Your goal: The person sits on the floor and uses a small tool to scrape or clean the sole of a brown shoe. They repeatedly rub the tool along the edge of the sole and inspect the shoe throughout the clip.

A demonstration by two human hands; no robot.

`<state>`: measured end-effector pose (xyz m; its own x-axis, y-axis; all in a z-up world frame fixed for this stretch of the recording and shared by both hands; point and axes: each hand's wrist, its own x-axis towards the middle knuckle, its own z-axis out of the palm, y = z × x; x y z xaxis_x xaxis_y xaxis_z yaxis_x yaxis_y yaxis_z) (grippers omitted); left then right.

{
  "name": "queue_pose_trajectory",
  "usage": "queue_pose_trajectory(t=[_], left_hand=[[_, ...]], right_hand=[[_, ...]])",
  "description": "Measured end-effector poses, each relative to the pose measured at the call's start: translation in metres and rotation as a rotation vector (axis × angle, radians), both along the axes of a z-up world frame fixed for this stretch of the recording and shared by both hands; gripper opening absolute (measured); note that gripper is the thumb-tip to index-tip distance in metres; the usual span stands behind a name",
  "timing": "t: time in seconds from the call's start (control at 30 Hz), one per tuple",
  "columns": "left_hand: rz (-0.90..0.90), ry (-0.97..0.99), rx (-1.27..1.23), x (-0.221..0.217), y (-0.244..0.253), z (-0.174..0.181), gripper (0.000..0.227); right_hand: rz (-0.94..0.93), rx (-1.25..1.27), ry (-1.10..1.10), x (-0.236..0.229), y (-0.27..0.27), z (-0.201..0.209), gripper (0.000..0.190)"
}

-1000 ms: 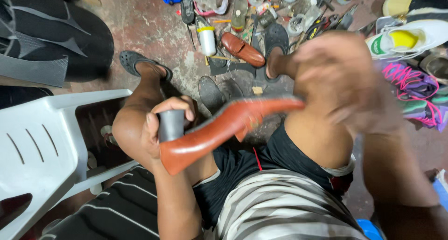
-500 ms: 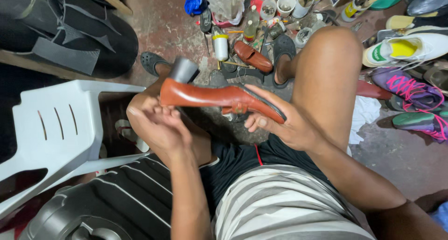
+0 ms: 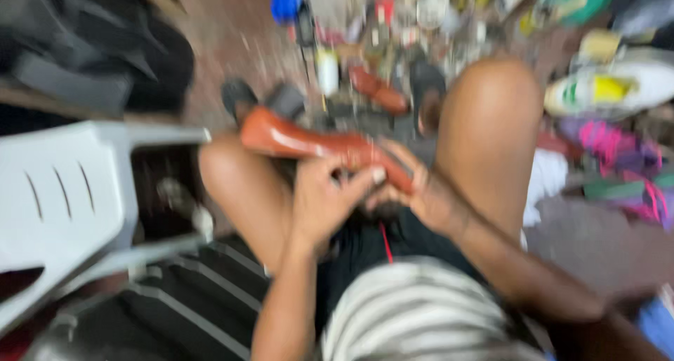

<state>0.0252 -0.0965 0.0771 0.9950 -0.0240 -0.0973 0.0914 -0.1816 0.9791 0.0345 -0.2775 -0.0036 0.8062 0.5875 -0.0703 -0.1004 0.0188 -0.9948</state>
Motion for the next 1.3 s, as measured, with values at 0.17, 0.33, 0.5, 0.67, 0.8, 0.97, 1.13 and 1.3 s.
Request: queue_pose_trajectory(t=[0.17, 0.33, 0.5, 0.67, 0.8, 0.97, 1.13, 1.3], left_hand=[[-0.263, 0.106, -0.311, 0.011, 0.028, -0.053, 0.006], [-0.334, 0.222, -0.384, 0.008, 0.031, -0.070, 0.005], [-0.333, 0.248, -0.383, 0.015, 0.030, -0.082, 0.005], [-0.293, 0.289, -0.454, 0.016, 0.029, -0.098, 0.006], [-0.301, 0.290, -0.510, 0.023, 0.031, -0.101, 0.007], [-0.214, 0.344, -0.667, 0.027, 0.032, -0.102, 0.007], [-0.182, 0.314, -0.624, 0.019, 0.033, -0.104, 0.007], [-0.241, 0.134, -0.318, 0.018, 0.036, -0.100, 0.009]], right_hand=[[-0.002, 0.466, 0.570, 0.008, -0.007, -0.020, 0.076], [0.018, 0.414, 0.577, -0.011, -0.009, -0.036, 0.073], [0.012, 0.425, 0.617, -0.012, -0.010, -0.058, 0.069], [-0.055, 0.327, 0.574, -0.009, -0.001, -0.059, 0.068], [-0.083, 0.319, 0.679, -0.001, 0.005, -0.054, 0.069], [-0.104, 0.405, 0.712, 0.007, 0.013, -0.050, 0.071], [-0.068, 0.337, 0.672, 0.008, 0.013, -0.040, 0.071], [-0.052, 0.273, 0.603, 0.012, 0.015, -0.028, 0.074]])
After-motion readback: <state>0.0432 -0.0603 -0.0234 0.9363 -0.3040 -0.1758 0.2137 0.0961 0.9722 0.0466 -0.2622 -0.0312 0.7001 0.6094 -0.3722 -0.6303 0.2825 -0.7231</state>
